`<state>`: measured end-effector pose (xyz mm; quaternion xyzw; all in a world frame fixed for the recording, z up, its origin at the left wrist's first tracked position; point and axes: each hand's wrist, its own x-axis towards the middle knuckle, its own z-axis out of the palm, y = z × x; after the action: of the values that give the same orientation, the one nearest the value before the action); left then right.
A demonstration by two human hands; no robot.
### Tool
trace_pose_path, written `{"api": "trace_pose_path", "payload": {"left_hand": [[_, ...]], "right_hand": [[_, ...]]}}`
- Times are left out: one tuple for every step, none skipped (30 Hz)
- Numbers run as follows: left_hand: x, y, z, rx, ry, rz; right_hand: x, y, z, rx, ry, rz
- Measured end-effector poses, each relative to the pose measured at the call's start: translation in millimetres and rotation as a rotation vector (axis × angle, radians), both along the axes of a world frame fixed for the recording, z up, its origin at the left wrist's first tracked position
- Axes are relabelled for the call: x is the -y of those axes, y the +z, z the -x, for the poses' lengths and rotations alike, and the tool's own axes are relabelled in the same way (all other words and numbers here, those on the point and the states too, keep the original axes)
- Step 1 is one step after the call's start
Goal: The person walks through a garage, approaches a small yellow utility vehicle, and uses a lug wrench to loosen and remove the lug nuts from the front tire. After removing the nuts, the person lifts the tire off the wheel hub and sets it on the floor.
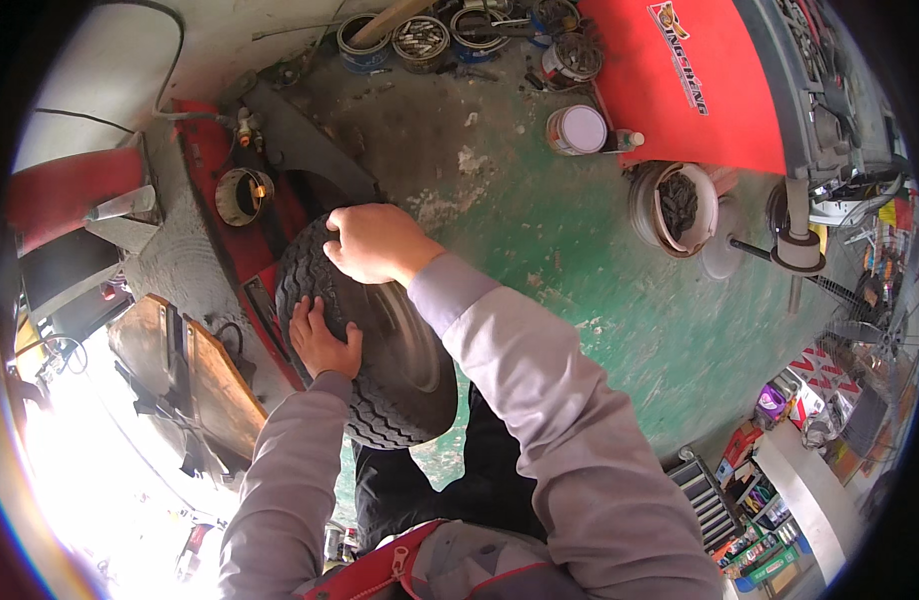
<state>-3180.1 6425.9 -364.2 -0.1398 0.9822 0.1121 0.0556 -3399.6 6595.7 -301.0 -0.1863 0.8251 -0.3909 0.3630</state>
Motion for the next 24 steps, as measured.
{"api": "trace_pose_path", "payload": {"left_hand": [[0.0,0.0,-0.1,0.011,0.008,-0.011],[-0.2,0.0,0.2,0.008,0.011,-0.013],[-0.1,0.1,0.3,0.002,0.014,-0.016],[-0.4,0.5,0.6,0.005,0.014,-0.015],[-0.6,0.6,1.1,0.005,0.015,-0.016],[-0.8,0.9,1.3,0.008,0.016,-0.014],[-0.8,1.1,1.6,0.006,0.016,-0.017],[-0.7,1.2,1.5,0.009,0.018,-0.016],[-0.7,1.5,1.2,0.017,0.020,-0.013],[-0.4,1.5,1.0,0.011,0.020,-0.015],[-0.2,1.5,0.5,0.007,0.019,-0.017],[0.0,1.3,0.5,-0.003,0.007,-0.009],[0.2,1.4,-0.1,0.003,0.016,-0.022],[0.0,1.1,0.2,-0.004,0.013,-0.025],[0.0,0.8,0.4,-0.015,0.007,-0.022],[-0.1,0.6,0.7,-0.015,0.008,-0.027],[-0.5,0.5,1.2,-0.018,0.007,-0.024],[-0.6,0.5,1.7,-0.022,0.005,-0.022],[-0.9,0.8,2.3,-0.017,0.007,-0.022],[-1.2,1.3,2.8,-0.014,0.008,-0.022],[-1.6,2.0,3.6,-0.015,0.004,-0.014],[-2.0,2.7,4.3,-0.015,0.010,-0.022],[-2.6,3.5,4.8,-0.018,0.012,-0.023],[-3.0,4.1,5.1,-0.018,0.013,-0.024]], "right_hand": [[-0.3,-1.0,-0.3,0.003,-0.011,0.020],[-1.2,-1.5,-0.3,0.006,-0.024,0.040],[-1.9,-2.2,-0.4,0.016,-0.026,0.048],[-3.2,-2.7,-0.6,0.025,-0.033,0.052],[-3.5,-3.4,-0.6,0.031,-0.040,0.054],[-3.5,-4.0,-1.0,0.042,-0.048,0.060],[-3.1,-4.7,-1.0,0.028,-0.061,0.048],[-1.8,-5.4,-1.4,0.018,-0.072,0.034],[-0.5,-6.0,-1.6,0.012,-0.080,0.016],[1.0,-6.6,-1.2,0.012,-0.098,0.025],[2.5,-7.1,-0.8,0.015,-0.115,0.028],[3.9,-7.4,0.1,0.020,-0.134,0.016],[5.0,-7.5,0.4,0.028,-0.142,0.016],[5.4,-7.5,1.5,0.033,-0.153,0.001],[5.4,-7.4,2.4,0.028,-0.164,-0.001],[5.0,-7.4,3.1,0.043,-0.175,-0.020],[4.0,-7.4,4.0,0.068,-0.173,-0.026],[3.1,-7.4,4.6,0.092,-0.173,-0.031],[2.0,-7.5,5.6,0.115,-0.172,-0.037],[1.1,-7.8,6.2,0.084,-0.170,-0.044],[0.3,-8.1,7.0,0.055,-0.168,-0.049],[-0.5,-8.4,7.9,0.029,-0.169,-0.055],[-0.9,-8.8,8.8,0.022,-0.169,-0.045],[-1.6,-9.3,9.9,0.018,-0.170,-0.035]]}}
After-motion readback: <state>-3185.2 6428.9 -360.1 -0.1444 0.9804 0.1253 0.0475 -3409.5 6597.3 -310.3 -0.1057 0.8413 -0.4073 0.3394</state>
